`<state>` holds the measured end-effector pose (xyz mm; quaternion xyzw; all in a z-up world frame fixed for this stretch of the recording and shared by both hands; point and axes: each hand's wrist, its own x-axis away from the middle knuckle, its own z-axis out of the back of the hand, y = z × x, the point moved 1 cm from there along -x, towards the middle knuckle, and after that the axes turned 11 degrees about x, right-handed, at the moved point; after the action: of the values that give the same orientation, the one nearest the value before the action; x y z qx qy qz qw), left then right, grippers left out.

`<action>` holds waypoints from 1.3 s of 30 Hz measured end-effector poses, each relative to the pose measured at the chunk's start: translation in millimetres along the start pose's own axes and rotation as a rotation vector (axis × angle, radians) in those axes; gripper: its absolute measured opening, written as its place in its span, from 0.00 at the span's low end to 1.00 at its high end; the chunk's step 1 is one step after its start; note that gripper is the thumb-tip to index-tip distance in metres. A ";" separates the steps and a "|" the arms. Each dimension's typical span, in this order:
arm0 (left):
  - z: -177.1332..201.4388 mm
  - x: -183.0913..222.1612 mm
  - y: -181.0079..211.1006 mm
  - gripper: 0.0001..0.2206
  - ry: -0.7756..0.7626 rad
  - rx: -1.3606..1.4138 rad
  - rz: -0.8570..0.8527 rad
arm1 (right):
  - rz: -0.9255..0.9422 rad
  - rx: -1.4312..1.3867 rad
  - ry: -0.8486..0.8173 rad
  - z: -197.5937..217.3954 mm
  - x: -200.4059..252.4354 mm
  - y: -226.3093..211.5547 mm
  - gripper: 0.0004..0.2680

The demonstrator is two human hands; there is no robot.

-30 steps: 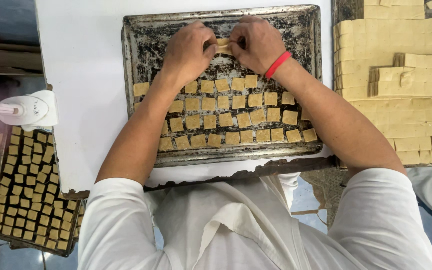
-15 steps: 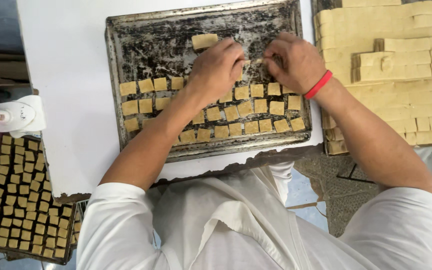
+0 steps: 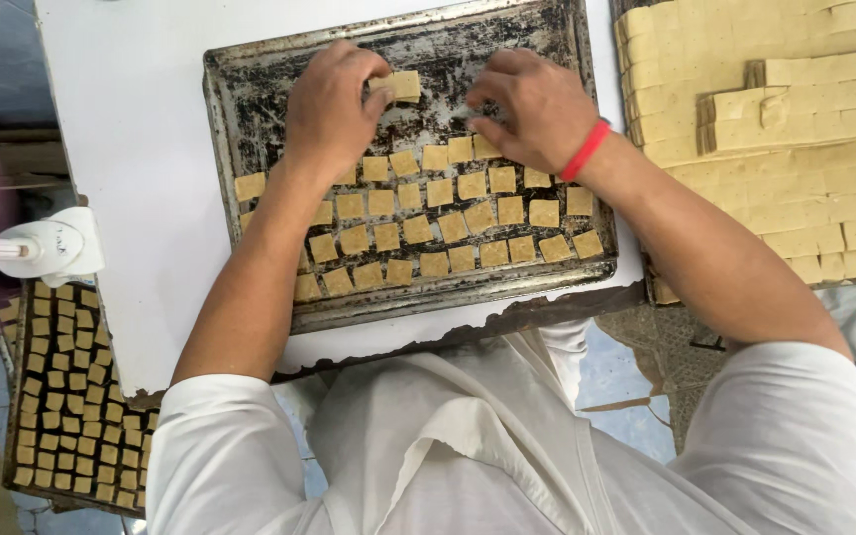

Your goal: The person picks up small squares of dough from a large stack and places them onto a metal baking tray.

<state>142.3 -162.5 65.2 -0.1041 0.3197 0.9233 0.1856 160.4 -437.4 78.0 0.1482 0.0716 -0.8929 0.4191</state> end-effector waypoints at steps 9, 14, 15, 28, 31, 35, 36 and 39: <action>-16.0 -1.3 -28.5 0.06 -0.062 -0.083 0.009 | -0.032 -0.059 0.005 -56.6 -70.1 -18.4 0.03; -10.4 -5.1 -38.9 0.03 -0.037 0.118 0.144 | -0.090 -0.140 -0.056 -63.6 -75.5 -9.3 0.05; -7.4 -6.2 -39.1 0.03 -0.030 0.172 0.227 | -0.088 -0.181 -0.018 -58.5 -74.9 -5.4 0.05; -55.6 -22.7 60.0 0.06 -0.214 0.297 0.132 | -0.402 -0.317 -0.352 63.6 58.8 66.4 0.08; -86.6 -28.0 96.7 0.08 -0.282 0.409 -0.118 | -0.412 -0.385 -0.447 68.4 68.1 61.9 0.06; -118.6 -36.0 113.7 0.07 -0.294 0.248 -0.067 | -0.303 -0.048 -0.478 51.0 66.4 54.3 0.07; -122.2 -37.0 112.9 0.07 -0.259 0.224 -0.075 | -0.299 -0.014 -0.431 46.2 66.3 53.5 0.07; -126.1 -37.6 105.1 0.07 -0.244 0.194 -0.058 | -0.303 0.087 -0.351 36.2 67.1 53.2 0.06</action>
<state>142.8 -328.5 37.4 0.0179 0.3792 0.8881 0.2590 153.4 -529.3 90.3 -0.0038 -0.0192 -0.9599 0.2797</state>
